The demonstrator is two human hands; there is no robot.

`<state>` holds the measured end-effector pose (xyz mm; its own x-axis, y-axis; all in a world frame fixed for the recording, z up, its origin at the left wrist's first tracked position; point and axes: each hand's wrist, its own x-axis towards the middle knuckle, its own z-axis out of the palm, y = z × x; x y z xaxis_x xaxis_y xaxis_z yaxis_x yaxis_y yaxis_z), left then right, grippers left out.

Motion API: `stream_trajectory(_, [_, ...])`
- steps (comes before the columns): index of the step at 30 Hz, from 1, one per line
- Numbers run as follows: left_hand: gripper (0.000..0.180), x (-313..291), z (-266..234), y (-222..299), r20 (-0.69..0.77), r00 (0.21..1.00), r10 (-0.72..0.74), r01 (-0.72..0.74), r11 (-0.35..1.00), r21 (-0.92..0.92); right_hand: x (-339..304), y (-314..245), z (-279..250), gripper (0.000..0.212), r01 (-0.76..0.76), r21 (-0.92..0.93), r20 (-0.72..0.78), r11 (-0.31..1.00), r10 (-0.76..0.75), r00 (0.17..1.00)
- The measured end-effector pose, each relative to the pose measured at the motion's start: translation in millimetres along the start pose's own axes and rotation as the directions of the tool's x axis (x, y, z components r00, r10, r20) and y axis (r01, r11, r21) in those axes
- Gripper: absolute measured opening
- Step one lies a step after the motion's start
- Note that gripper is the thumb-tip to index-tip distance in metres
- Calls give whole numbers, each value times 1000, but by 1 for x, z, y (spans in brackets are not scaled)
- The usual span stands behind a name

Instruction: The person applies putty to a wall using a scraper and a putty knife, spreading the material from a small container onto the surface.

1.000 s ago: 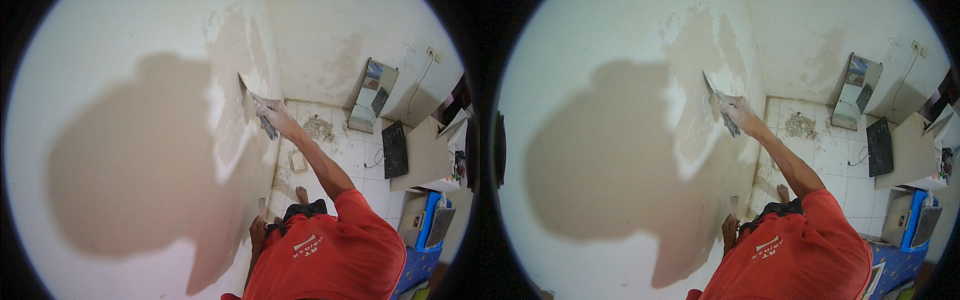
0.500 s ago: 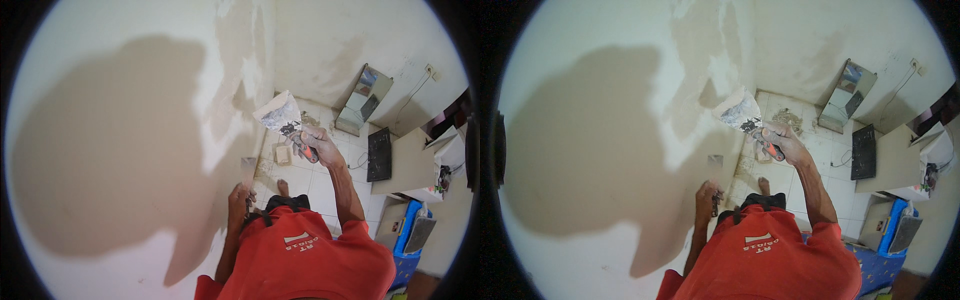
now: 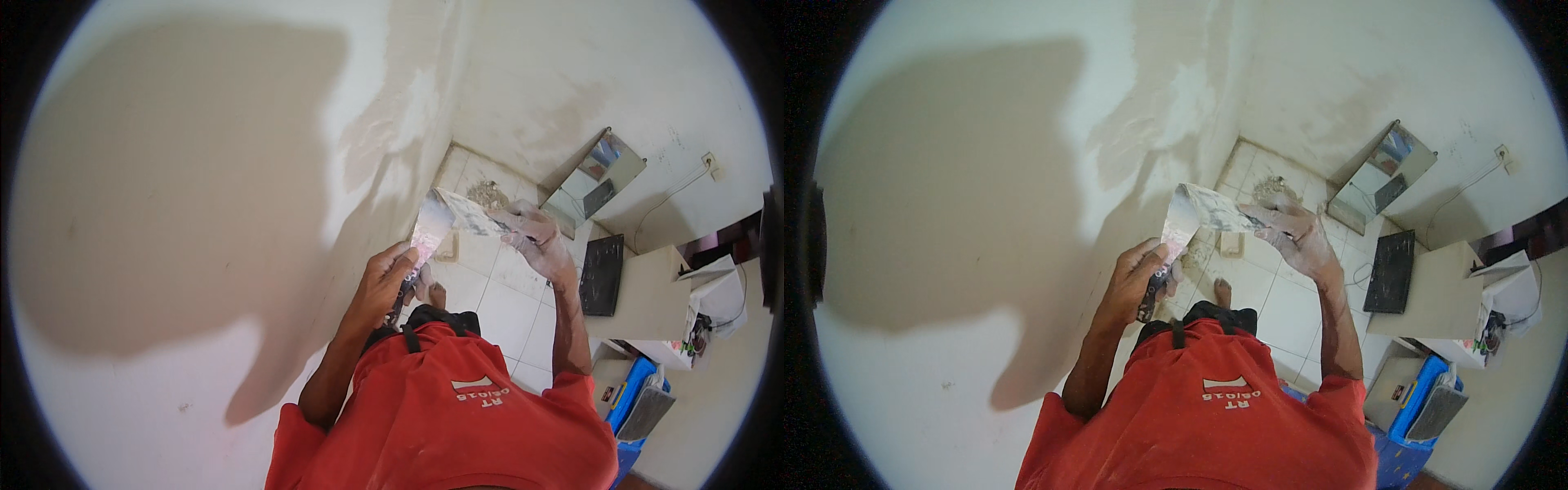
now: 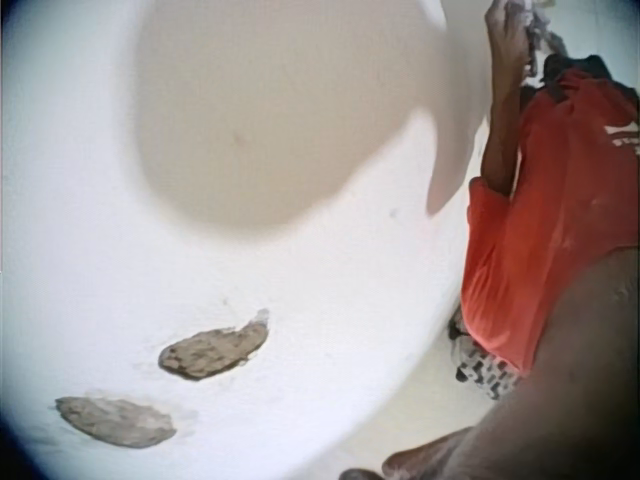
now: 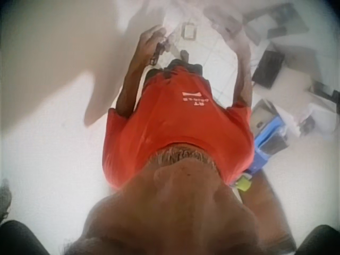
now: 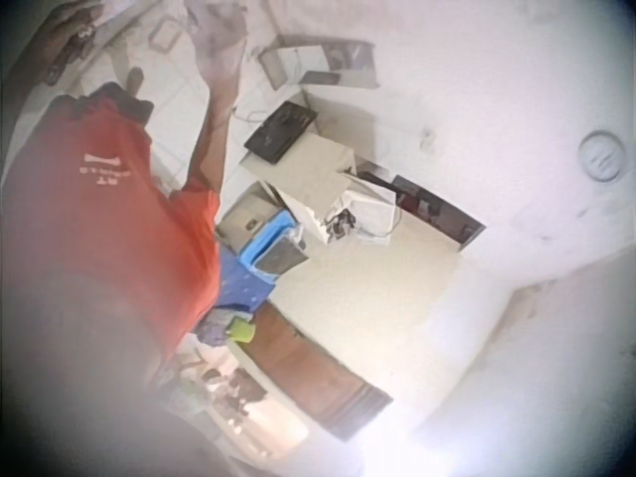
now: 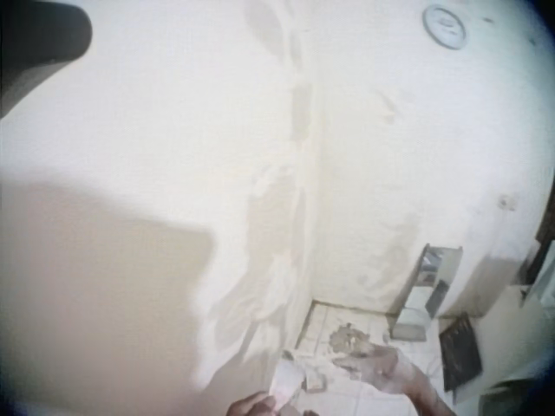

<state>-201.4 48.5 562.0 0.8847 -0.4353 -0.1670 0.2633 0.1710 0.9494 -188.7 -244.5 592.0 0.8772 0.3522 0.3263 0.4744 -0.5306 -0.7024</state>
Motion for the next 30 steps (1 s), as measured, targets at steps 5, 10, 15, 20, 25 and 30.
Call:
stream_trajectory(5, [29, -2, 4, 0, -10, 999, 47, -47, 999, 11, 5, -1, 12, 40, 0, -243, -105, 970, -27, 994])
stream_trajectory(10, [28, -2, 10, -2, -21, 997, 75, -74, 996, 57, 0, 52, 26, 35, -139, -501, -212, 854, 35, 977])
stream_trajectory(15, [23, 8, 8, -15, -95, 981, 170, -148, 968, 204, -25, 24, 8, 27, -495, 248, -178, 833, 542, 821])
stream_trajectory(20, [45, 30, 1, -24, 106, 825, 555, -424, 484, 765, -32, 15, -3, 34, -531, 615, 185, 583, 547, 816])
stream_trajectory(25, [50, 42, -6, -30, 131, 908, 397, -253, 273, 928, -35, 35, -7, 27, -571, 663, 317, 484, 509, 800])
stream_trajectory(30, [49, 36, -35, -72, 78, 934, 349, -180, 271, 945, 14, 64, -9, 26, -358, 714, -28, 602, 535, 844])
